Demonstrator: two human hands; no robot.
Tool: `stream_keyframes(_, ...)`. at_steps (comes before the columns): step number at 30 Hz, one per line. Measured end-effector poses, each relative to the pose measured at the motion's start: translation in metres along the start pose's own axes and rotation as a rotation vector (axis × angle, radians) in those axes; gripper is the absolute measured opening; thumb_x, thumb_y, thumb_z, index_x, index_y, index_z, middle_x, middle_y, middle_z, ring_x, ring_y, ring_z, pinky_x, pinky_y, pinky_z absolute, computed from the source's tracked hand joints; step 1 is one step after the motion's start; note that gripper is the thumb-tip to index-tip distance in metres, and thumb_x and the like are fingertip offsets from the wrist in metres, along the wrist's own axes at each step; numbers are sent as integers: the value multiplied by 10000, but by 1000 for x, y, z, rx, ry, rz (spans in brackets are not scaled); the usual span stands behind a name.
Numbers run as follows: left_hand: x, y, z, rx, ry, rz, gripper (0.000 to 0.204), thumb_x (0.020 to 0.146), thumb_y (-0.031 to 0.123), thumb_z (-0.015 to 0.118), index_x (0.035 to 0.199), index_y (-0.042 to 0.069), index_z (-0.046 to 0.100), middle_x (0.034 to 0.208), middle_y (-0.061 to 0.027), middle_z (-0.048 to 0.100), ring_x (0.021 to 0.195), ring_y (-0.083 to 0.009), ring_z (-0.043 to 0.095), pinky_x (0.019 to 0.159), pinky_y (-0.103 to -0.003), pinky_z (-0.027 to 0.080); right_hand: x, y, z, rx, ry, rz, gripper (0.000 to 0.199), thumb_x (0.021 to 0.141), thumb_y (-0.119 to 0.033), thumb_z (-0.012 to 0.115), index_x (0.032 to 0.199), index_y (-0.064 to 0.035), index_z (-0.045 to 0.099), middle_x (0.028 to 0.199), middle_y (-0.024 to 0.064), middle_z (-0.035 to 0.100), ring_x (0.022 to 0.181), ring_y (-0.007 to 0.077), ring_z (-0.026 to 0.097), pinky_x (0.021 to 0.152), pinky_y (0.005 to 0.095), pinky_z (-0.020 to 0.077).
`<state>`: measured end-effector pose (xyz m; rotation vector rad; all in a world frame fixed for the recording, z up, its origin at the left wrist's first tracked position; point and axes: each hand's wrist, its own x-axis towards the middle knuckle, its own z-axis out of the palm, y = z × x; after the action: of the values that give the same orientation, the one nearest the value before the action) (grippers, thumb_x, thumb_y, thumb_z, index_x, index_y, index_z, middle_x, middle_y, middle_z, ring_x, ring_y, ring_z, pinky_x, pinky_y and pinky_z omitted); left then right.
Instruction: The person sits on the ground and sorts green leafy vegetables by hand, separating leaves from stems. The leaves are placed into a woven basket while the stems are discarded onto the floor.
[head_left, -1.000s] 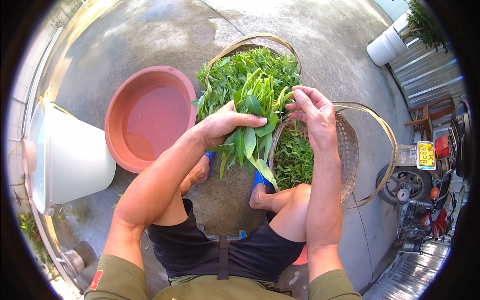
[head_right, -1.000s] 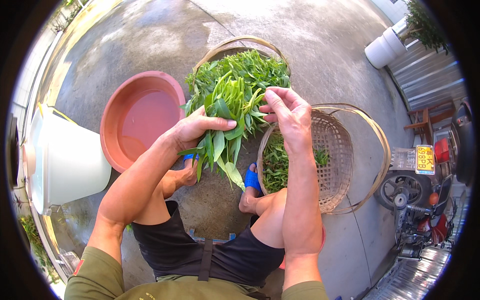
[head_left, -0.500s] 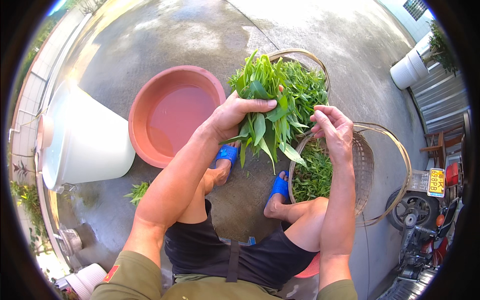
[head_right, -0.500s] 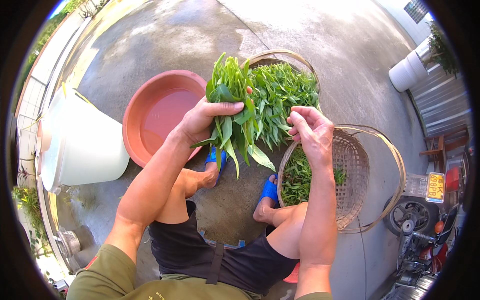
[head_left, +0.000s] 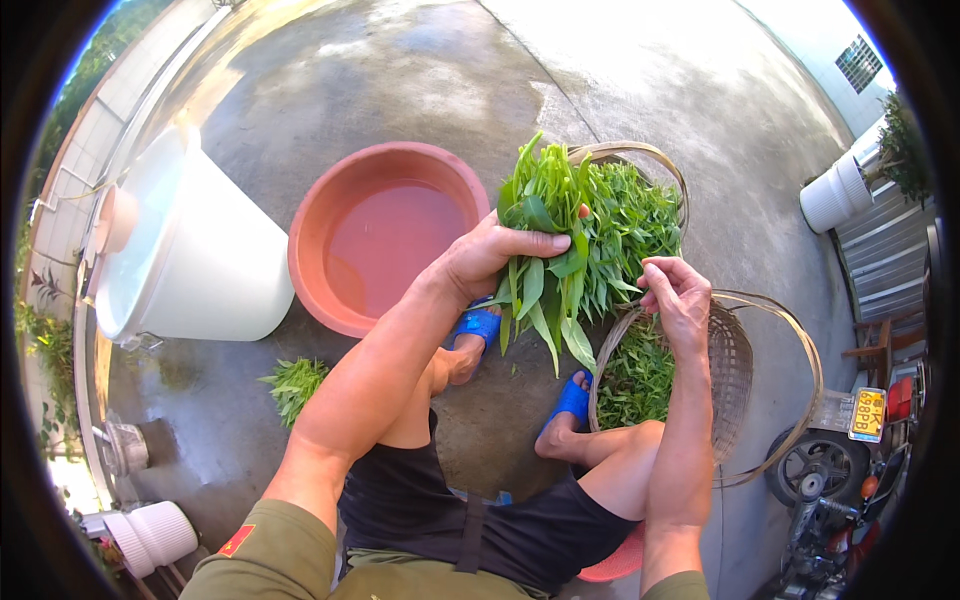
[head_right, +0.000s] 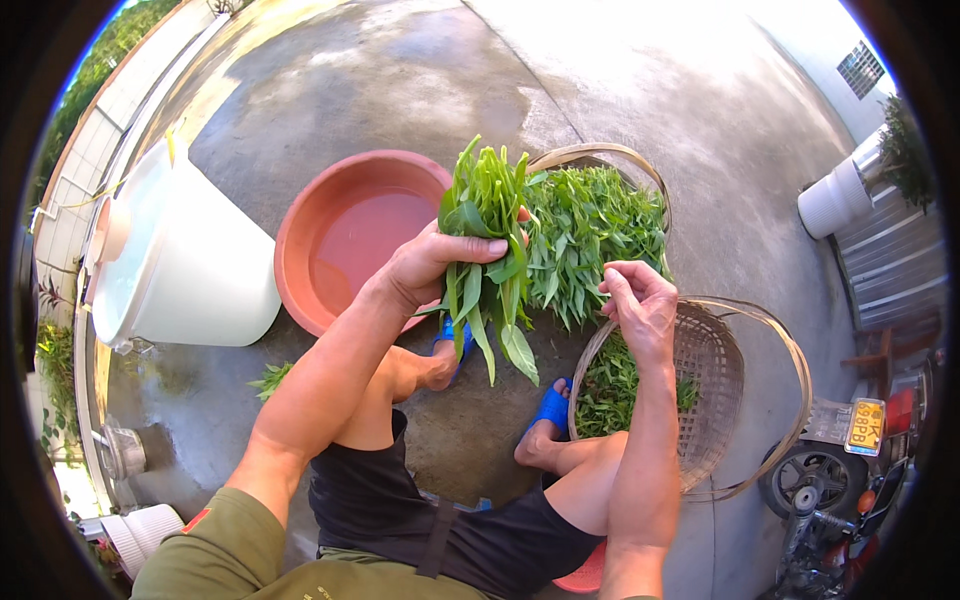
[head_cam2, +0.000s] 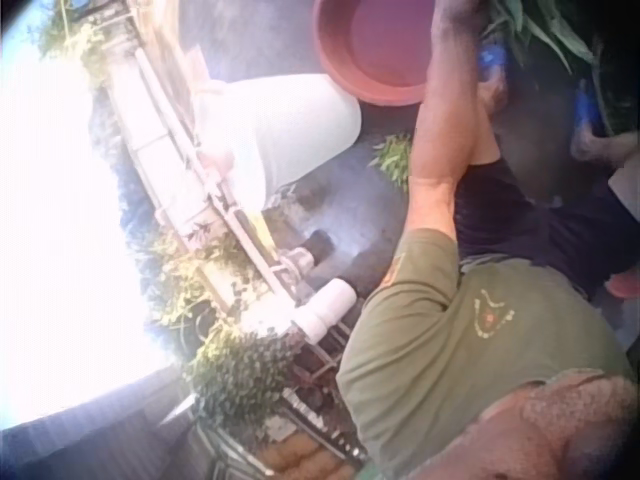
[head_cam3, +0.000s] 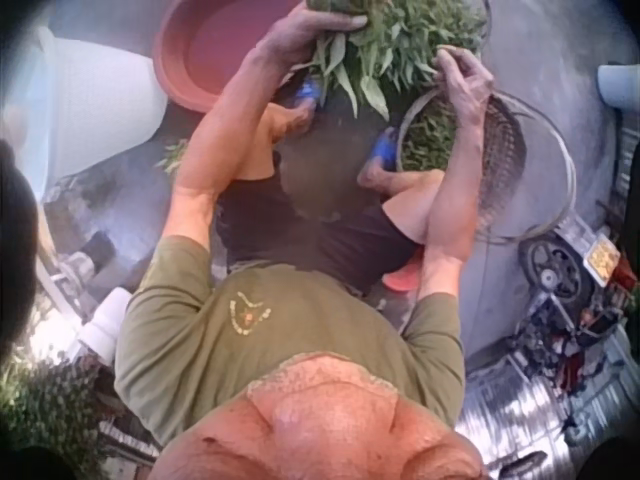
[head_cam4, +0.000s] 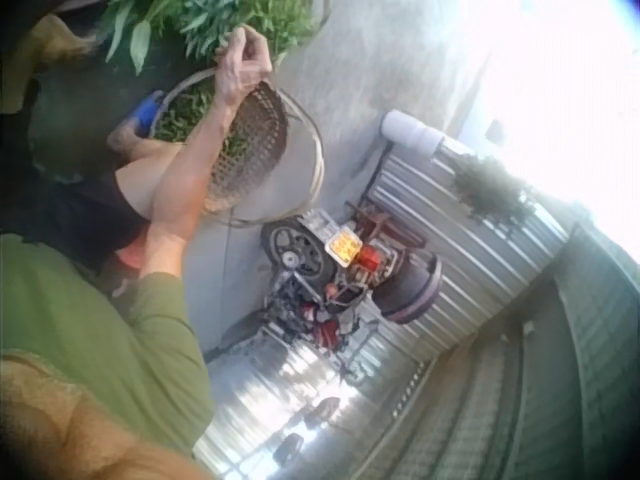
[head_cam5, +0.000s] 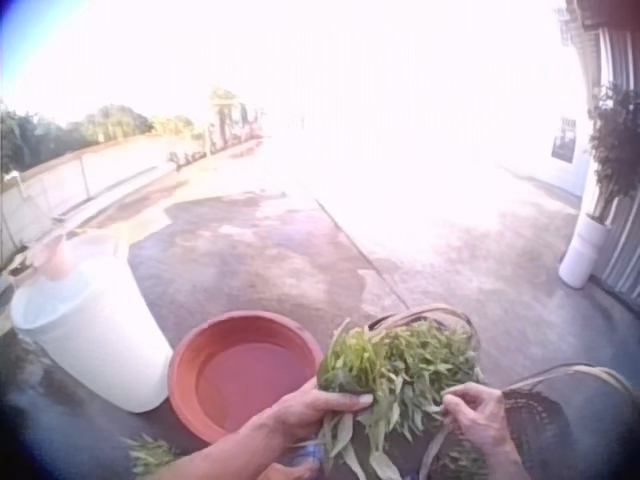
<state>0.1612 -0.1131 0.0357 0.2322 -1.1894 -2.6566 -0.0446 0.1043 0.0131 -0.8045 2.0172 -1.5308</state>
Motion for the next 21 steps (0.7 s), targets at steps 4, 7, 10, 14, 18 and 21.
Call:
stream_keyframes(4, 1, 0, 9, 12, -33, -114, 553, 894, 60, 776, 1404, -13, 575, 1156, -107, 727, 1043, -213, 717, 958, -361, 583, -2, -14, 14, 142, 26, -114, 177, 995, -129, 751, 1143, -31, 758, 870, 26, 746, 625, 41, 624, 548, 197, 500)
stream_keyframes(7, 4, -7, 14, 95, -63, -174, 566, 852, 78, 799, 1378, -13, 611, 1132, -115, 733, 1010, -217, 717, 940, -360, 581, -6, -33, 23, 247, 10, -194, 262, 984, -110, 758, 1221, -6, 719, 905, 36, 723, 643, 49, 618, 552, 201, 492)
stream_keyframes(10, 12, -18, 18, 174, -96, -238, 563, 834, 68, 812, 1363, -2, 633, 1158, -104, 733, 1046, -210, 704, 954, -352, 572, -9, -42, 28, 323, 0, -204, 262, 983, -121, 764, 1205, 7, 713, 884, 27, 703, 647, 56, 613, 551, 201, 484)
stream_keyframes(14, 14, -26, 23, 176, -99, -297, 552, 820, 32, 821, 1346, 9, 656, 1201, -87, 729, 1116, -198, 683, 988, -345, 556, -1, -30, 30, 235, 100, -131, 128, 1003, -151, 748, 996, -24, 755, 771, 16, 700, 580, 53, 595, 528, 208, 477)
stream_keyframes(18, 1, -5, -9, 281, 18, -111, 465, 871, 66, 810, 1311, 20, 665, 1194, -75, 732, 1090, -190, 695, 984, -338, 554, 15, -11, 10, 425, 207, -49, 192, 1045, -214, 688, 1024, -39, 764, 782, 12, 700, 571, 64, 587, 506, 227, 474)
stream_keyframes(21, -39, 48, -32, 606, 258, 114, 357, 885, 113, 833, 1203, 12, 708, 1020, -59, 756, 877, -151, 726, 778, -306, 592, 15, 5, -22, 226, 239, 9, 189, 1031, -207, 712, 1134, -59, 768, 841, -13, 699, 633, 43, 581, 555, 206, 477)
